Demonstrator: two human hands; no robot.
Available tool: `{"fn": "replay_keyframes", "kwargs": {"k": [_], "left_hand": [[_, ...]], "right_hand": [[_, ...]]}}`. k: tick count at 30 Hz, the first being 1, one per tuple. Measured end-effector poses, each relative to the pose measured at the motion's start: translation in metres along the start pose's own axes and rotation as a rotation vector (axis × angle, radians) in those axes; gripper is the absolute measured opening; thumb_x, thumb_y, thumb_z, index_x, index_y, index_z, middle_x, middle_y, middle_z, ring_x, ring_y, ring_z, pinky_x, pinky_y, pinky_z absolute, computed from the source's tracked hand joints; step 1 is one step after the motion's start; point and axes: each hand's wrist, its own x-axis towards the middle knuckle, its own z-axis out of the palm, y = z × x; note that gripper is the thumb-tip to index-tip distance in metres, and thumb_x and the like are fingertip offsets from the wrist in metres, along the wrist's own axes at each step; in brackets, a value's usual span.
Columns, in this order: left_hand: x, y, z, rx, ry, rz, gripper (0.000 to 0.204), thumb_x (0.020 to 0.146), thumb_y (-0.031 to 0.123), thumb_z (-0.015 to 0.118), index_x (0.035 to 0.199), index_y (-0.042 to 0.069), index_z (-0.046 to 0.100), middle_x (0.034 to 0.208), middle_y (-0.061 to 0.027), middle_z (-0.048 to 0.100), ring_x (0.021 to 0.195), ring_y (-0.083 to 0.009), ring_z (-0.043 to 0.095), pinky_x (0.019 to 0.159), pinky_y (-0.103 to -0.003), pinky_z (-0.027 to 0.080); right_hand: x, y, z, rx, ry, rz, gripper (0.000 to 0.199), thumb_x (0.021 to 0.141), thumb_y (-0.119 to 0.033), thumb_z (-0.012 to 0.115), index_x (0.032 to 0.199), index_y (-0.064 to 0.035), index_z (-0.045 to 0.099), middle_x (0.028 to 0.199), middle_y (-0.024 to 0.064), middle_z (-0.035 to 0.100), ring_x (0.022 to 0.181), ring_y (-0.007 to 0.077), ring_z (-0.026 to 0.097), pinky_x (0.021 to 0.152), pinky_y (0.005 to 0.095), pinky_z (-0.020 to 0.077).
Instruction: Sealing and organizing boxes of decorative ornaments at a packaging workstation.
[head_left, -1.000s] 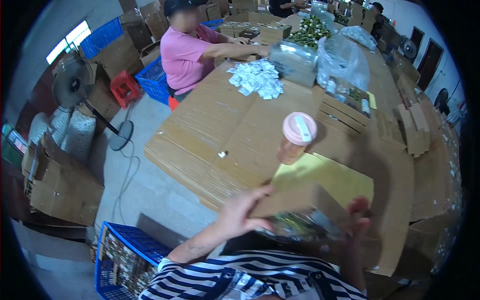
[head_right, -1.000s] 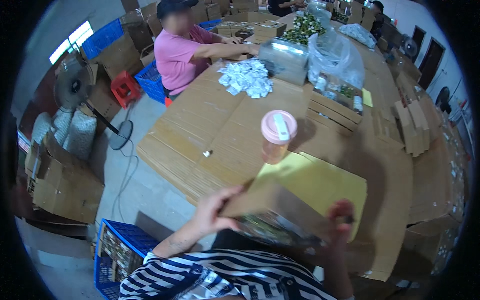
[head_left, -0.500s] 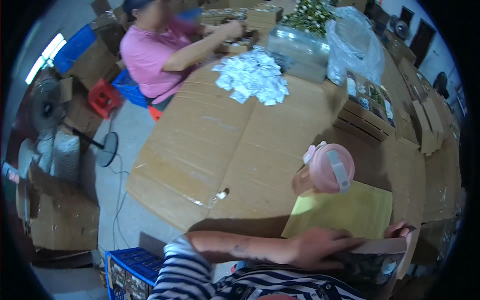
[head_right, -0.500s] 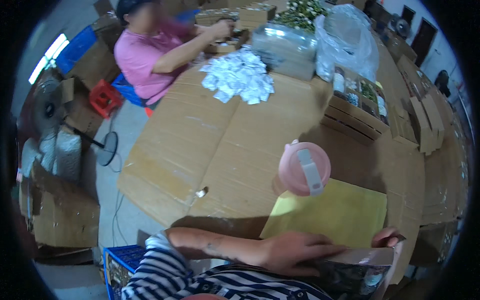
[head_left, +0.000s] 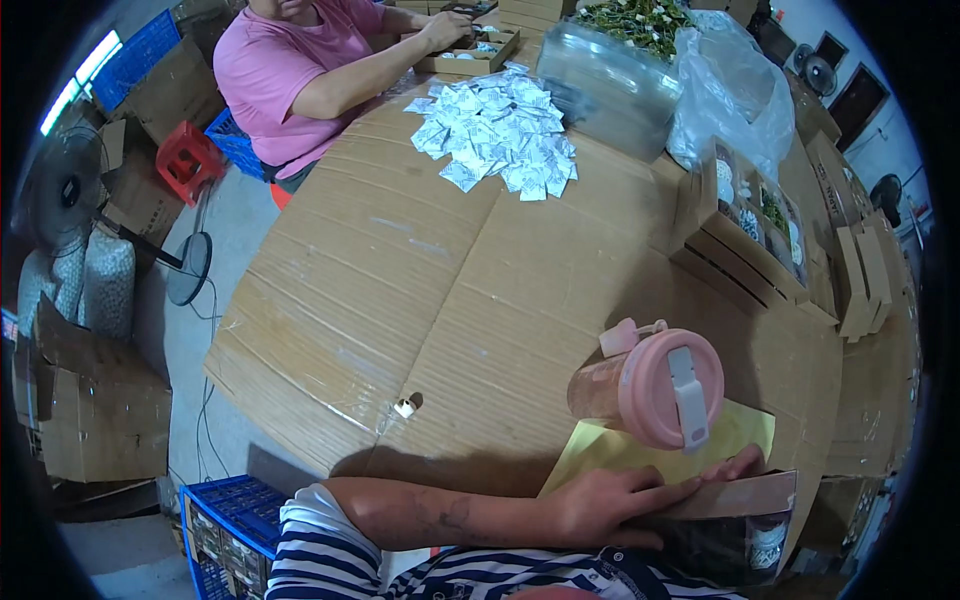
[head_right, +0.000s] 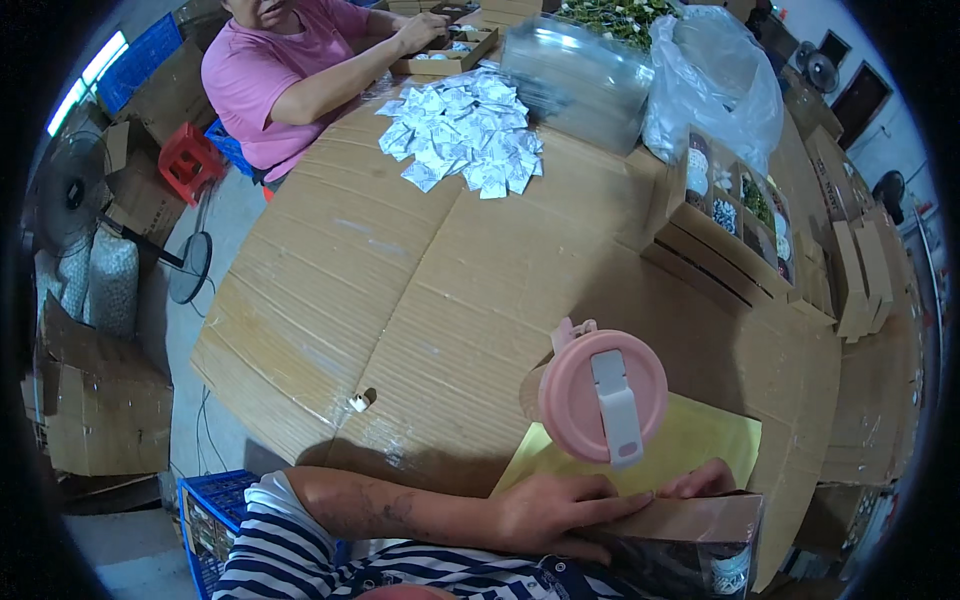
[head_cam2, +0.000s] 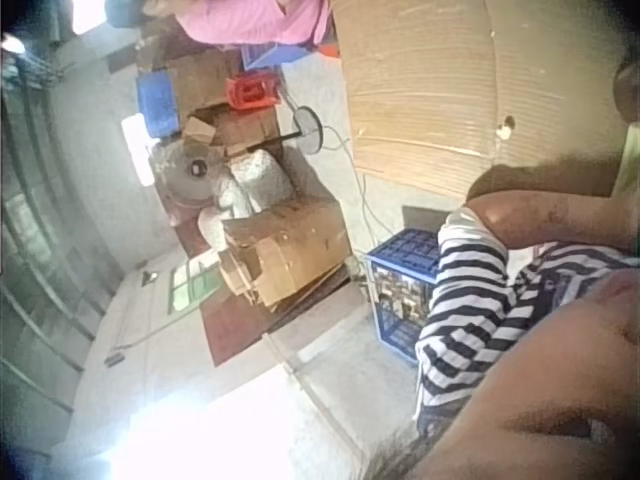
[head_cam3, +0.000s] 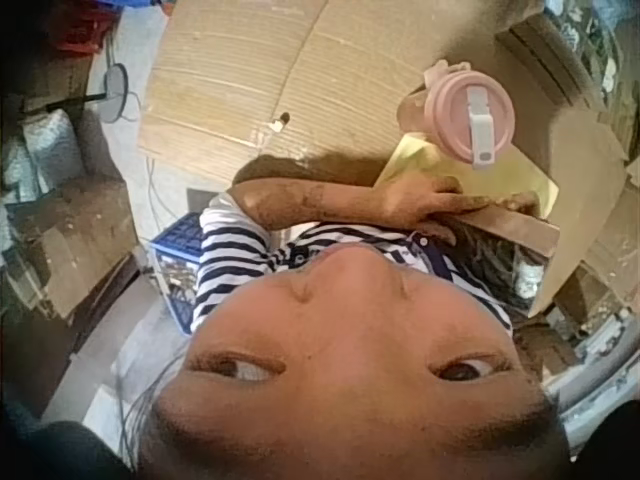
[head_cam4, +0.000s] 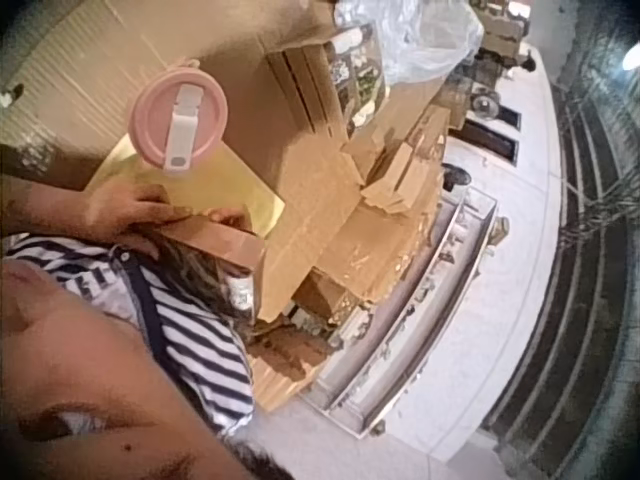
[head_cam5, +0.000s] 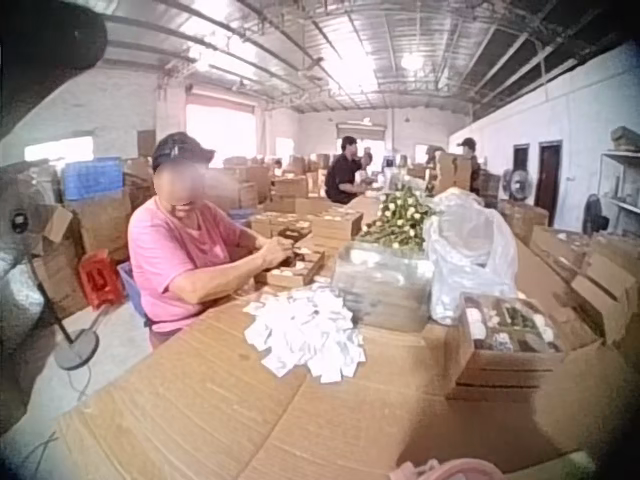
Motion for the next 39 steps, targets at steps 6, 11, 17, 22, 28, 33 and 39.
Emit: {"fn": "replay_keyframes", "kwargs": {"k": [6,11,17,22,28,33,39], "left_hand": [[0.005,-0.003,-0.009,0.026,-0.138,-0.213,0.085,0.089,0.037,0.072,0.159,0.019,0.028,0.112,-0.0182,0.058,0.101,-0.0374,0.063,0.083,-0.044,0.054],[0.009,-0.001,-0.012,0.004,-0.149,-0.233,0.087,0.091,0.037,0.070,0.161,0.020,0.021,0.137,-0.0245,0.051,0.121,-0.0433,0.056,0.100,-0.047,0.049],[0.009,-0.008,-0.009,-0.033,-0.167,-0.255,0.086,0.093,0.037,0.068,0.161,0.020,0.018,0.146,-0.0276,0.046,0.126,-0.0447,0.053,0.105,-0.049,0.047],[0.009,-0.007,-0.011,-0.065,-0.197,-0.283,0.087,0.094,0.037,0.067,0.161,0.019,0.015,0.145,-0.0284,0.047,0.125,-0.0454,0.054,0.103,-0.049,0.048],[0.009,-0.008,-0.011,-0.043,-0.214,-0.282,0.087,0.094,0.037,0.067,0.161,0.019,0.015,0.144,-0.0285,0.047,0.121,-0.0451,0.057,0.100,-0.049,0.050],[0.009,-0.007,-0.010,0.016,-0.200,-0.247,0.088,0.093,0.040,0.068,0.161,0.019,0.016,0.142,-0.0255,0.047,0.115,-0.0441,0.060,0.096,-0.048,0.052],[0.007,-0.004,-0.009,0.072,-0.192,-0.234,0.089,0.092,0.044,0.067,0.161,0.021,0.016,0.125,-0.0230,0.053,0.109,-0.0432,0.061,0.089,-0.049,0.054]], "right_hand": [[0.048,-0.019,0.056,0.187,0.575,0.384,0.030,0.095,-0.023,0.068,0.110,-0.0002,0.056,0.104,0.0215,0.067,0.087,0.0240,0.066,0.069,0.0301,0.0504],[0.058,-0.019,0.052,0.175,0.505,0.394,0.030,0.095,-0.023,0.068,0.110,-0.0005,0.056,0.104,0.0209,0.067,0.087,0.0234,0.066,0.069,0.0299,0.0503],[0.070,-0.014,0.043,0.156,0.424,0.417,0.030,0.095,-0.023,0.069,0.110,-0.0008,0.057,0.104,0.0202,0.067,0.087,0.0226,0.066,0.069,0.0296,0.0502],[0.077,-0.005,0.036,0.144,0.357,0.432,0.030,0.094,-0.023,0.069,0.109,-0.0011,0.057,0.104,0.0197,0.067,0.087,0.0220,0.066,0.069,0.0294,0.0501],[0.085,0.004,0.027,0.122,0.269,0.443,0.029,0.094,-0.023,0.069,0.109,-0.0015,0.057,0.104,0.0190,0.067,0.087,0.0212,0.066,0.069,0.0291,0.0500],[0.091,0.011,0.020,0.101,0.199,0.444,0.029,0.094,-0.024,0.070,0.109,-0.0017,0.058,0.105,0.0184,0.067,0.087,0.0205,0.066,0.069,0.0289,0.0500],[0.096,0.019,0.012,0.076,0.116,0.438,0.029,0.093,-0.024,0.070,0.109,-0.0021,0.058,0.105,0.0178,0.067,0.087,0.0198,0.066,0.069,0.0287,0.0499]]}}
